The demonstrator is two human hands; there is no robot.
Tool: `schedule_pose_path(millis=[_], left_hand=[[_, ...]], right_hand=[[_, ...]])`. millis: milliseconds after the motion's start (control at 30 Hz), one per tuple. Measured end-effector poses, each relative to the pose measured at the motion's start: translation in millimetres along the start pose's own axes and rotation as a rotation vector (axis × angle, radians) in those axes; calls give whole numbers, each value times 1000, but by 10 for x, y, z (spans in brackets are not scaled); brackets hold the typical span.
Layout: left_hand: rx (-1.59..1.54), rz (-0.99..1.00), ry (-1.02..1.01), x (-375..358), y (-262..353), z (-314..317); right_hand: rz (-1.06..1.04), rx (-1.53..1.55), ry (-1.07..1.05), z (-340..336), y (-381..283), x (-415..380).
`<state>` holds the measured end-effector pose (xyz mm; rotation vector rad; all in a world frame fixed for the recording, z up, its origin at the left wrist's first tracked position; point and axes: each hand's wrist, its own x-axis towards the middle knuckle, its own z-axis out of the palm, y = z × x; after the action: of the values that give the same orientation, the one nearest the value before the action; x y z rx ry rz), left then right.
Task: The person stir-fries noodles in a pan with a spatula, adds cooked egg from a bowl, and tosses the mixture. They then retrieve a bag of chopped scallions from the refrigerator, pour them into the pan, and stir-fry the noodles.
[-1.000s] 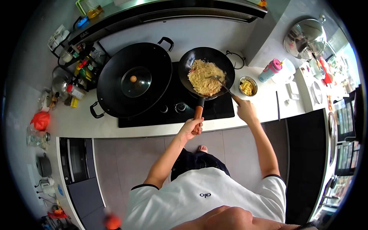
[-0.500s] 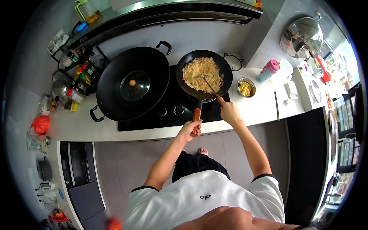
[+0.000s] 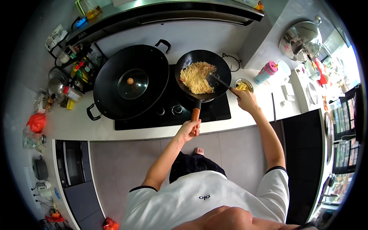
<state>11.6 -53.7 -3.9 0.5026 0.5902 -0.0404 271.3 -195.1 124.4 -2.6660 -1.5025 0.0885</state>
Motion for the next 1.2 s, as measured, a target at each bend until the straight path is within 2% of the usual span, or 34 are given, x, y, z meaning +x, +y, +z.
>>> schedule_pose_path(millis=[67, 100, 167, 200, 300, 333, 367, 433, 467, 567, 700, 867, 967, 1100, 1200], left_hand=[[2, -4, -4, 39, 7, -53], [-4, 2, -3, 21, 10, -48], [-13, 6, -5, -24, 18, -9], [-14, 3, -11, -15, 17, -13], [-14, 9, -21, 9, 13, -41], [-11, 13, -21, 15, 1, -42], [-7, 17, -17, 18, -4, -51], [-7, 14, -8, 6, -5, -33], [-7, 13, -1, 3, -9, -35], [-4, 22, 7, -1, 18, -15], [-12, 26, 11, -23, 3, -12], [18, 6, 36, -55, 57, 0], [23, 12, 24, -34, 50, -30], [9, -1, 14, -1, 38, -57], [23, 4, 11, -20, 46, -46]], right_hand=[[38, 92, -19, -109, -119, 24], [3, 187, 48, -233, -100, -39], [86, 372, -32, -417, 56, -97], [83, 328, 22, -452, 108, -120], [491, 649, -221, -540, 111, -18], [498, 859, -200, -373, 179, 45], [540, 916, -234, -216, 229, 114], [667, 976, -375, -88, 51, 189], [717, 1129, -496, -67, -11, 184], [685, 1482, -724, 317, 5, 208], [683, 1858, -663, 709, -171, 127], [591, 1807, -407, 433, -213, -216], [532, 1716, -354, 169, -151, -270], [494, 1463, -242, -228, -266, -320], [394, 1178, -205, -287, -214, -263]])
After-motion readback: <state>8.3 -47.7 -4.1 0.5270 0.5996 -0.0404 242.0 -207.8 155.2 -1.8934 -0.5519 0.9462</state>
